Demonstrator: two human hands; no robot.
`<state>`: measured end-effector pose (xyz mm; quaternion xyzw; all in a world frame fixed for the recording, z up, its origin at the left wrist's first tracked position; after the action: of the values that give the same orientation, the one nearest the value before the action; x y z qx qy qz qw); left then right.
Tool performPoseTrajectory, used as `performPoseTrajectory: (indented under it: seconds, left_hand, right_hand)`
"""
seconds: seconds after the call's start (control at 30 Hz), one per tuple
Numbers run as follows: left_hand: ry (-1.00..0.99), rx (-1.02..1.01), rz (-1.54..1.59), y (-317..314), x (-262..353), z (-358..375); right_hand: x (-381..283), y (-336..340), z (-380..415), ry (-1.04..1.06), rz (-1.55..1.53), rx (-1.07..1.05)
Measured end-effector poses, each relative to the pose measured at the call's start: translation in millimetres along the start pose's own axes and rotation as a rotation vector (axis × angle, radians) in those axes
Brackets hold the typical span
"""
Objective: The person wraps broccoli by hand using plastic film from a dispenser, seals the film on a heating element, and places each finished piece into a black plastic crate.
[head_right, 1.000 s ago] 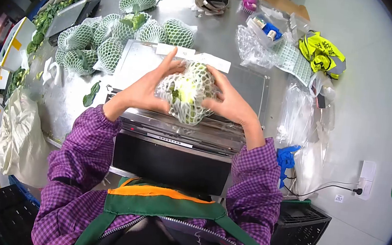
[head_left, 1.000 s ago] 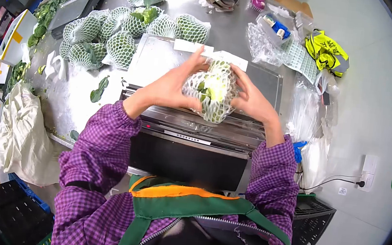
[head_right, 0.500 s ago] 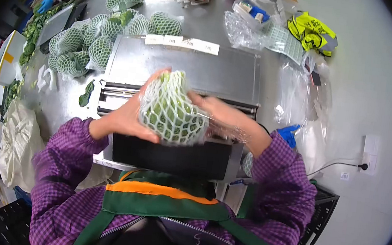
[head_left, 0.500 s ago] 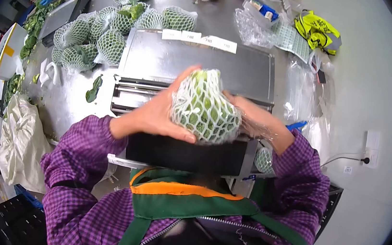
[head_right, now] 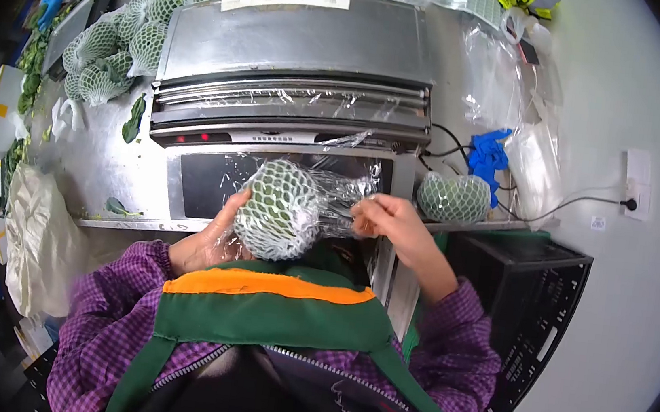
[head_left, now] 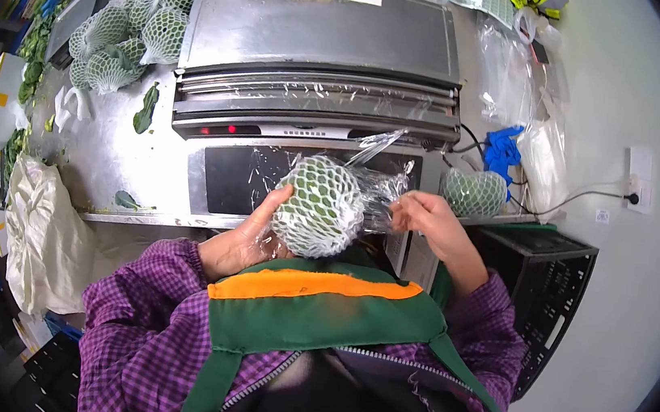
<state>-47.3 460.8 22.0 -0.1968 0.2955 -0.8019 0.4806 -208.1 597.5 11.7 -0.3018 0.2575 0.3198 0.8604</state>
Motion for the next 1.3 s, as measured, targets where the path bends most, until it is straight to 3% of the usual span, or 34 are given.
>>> performPoseTrajectory:
  seconds: [0.03, 0.07, 0.13, 0.2, 0.27, 0.3, 0.33, 0.47, 0.5, 0.53, 0.6, 0.63, 0.67, 0.73, 0.77, 0.8, 0.83, 0.87, 0.9, 0.93, 0.97, 1.0, 1.03, 1.07, 1.13, 1.23, 1.3]
  left_hand:
    - [-0.014, 0.016, -0.007, 0.0, -2.4, 2.1]
    - [-0.001, 0.02, -0.016, 7.1, -9.7, -1.0]
    - [0.067, -0.015, 0.065, 22.9, -25.4, -9.6]
    - [0.115, -0.021, 0.063, 28.5, -38.1, -4.7]
    - [0.015, -0.202, -0.092, 11.0, -41.5, 0.5]
    - [0.051, -0.169, -0.156, 13.7, -47.6, 1.4]
    - [0.118, -0.136, -0.191, 19.1, -53.8, -1.5]
    - [0.117, -0.097, -0.369, -7.7, -53.4, 5.1]
    - [0.102, -0.103, -0.474, -8.0, -54.7, 3.4]
    - [0.101, -0.1, -0.467, -15.5, -52.4, 6.6]
    - [0.068, -0.365, -0.728, -58.1, -50.4, 25.3]
    - [0.078, -0.381, -0.785, -65.3, -55.1, 24.8]
    - [0.073, -0.376, -0.777, -65.9, -56.8, 16.9]
    - [0.276, -0.265, -0.716, -46.2, -73.4, 5.1]
    - [0.025, -0.308, -0.755, -62.9, -56.3, 20.0]
    - [0.257, -0.087, -0.449, -28.9, -77.1, -5.3]
    - [0.298, 0.037, -0.474, 0.5, -85.9, -23.6]
    - [0.342, 0.158, -0.503, 22.0, -90.3, -32.3]
    - [0.361, -0.015, -0.456, -0.3, -87.3, -18.5]
    - [0.357, -0.019, -0.45, 4.5, -83.2, -15.1]
    - [0.294, -0.163, -0.642, 0.9, -77.9, -10.4]
    - [0.226, -0.306, -0.832, -3.3, -75.4, -3.5]
    - [-0.013, -0.344, -1.197, -16.9, -57.8, 10.0]
    - [-0.032, -0.314, -1.386, -10.8, -53.9, 14.4]
    - [-0.21, -0.266, -1.288, -15.6, -43.4, 23.1]
    - [-0.684, -0.019, -0.829, -8.2, -8.9, 23.4]
    - [-0.698, 0.045, -0.787, -14.5, -4.1, 18.7]
  right_hand:
    - [-5.3, 10.2, 2.0, 0.171, 0.106, 0.146]
    - [-2.6, 18.9, 4.4, 0.228, -0.034, 0.277]
    - [5.3, 30.4, 9.5, 0.403, 0.064, 0.468]
    - [44.6, 26.3, 2.6, 0.335, 0.086, 0.574]
    - [84.8, 8.9, -13.5, 0.375, 0.16, 0.55]
    - [108.8, -5.5, -27.1, 0.214, 0.276, 0.449]
    - [88.2, -41.4, -13.6, 0.216, 0.122, 0.354]
    - [98.2, -73.6, -14.7, -0.154, -0.735, -0.01]
    - [100.5, -66.8, -22.2, -0.112, -0.601, -0.134]
    - [106.3, -61.5, -23.3, -0.276, -0.583, -0.189]
    - [101.2, -50.5, -35.0, -0.305, -0.371, -0.179]
    - [91.2, -60.2, -41.5, -0.199, -0.232, -0.286]
    - [86.9, -66.3, -38.8, -0.289, -0.355, -0.375]
    - [51.3, -74.4, -29.1, -0.248, -0.15, -0.493]
    - [44.4, -79.4, -26.9, -0.261, -0.146, -0.504]
    - [33.4, -84.6, -25.8, -0.073, 0.264, -0.556]
    - [24.2, -91.0, -21.7, 0.13, 0.669, -0.588]
    - [21.9, -93.4, -15.8, 0.129, 0.671, -0.589]
    - [17.3, -92.8, -8.6, 0.181, 0.747, -0.562]
    - [12.2, -92.1, -0.3, 0.231, 0.823, -0.536]
    - [0.9, -93.7, 11.9, 0.365, 0.895, -0.515]
    - [3.8, -91.4, 18.8, 0.364, 0.896, -0.517]
    - [6.7, -79.8, 19.0, 0.295, 0.863, -0.412]
    - [10.6, -67.3, 19.6, 0.227, 0.826, -0.304]
    - [12.8, -57.2, 25.5, 0.296, 0.744, -0.256]
    - [18.4, -51.2, 31.5, 0.201, 0.706, -0.192]
    - [13.8, -63.2, 37.2, 0.293, 0.688, -0.242]
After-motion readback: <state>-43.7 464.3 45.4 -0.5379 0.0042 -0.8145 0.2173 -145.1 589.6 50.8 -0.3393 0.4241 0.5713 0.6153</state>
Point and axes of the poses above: each hand's wrist, its own z-axis away from the middle knuckle, its own y-axis out of the back of the hand, x = y × z, the point moved 9 cm from there along -z, towards the middle knuckle, and after that the axes turned 3 degrees about x, right-handed, at the moved point
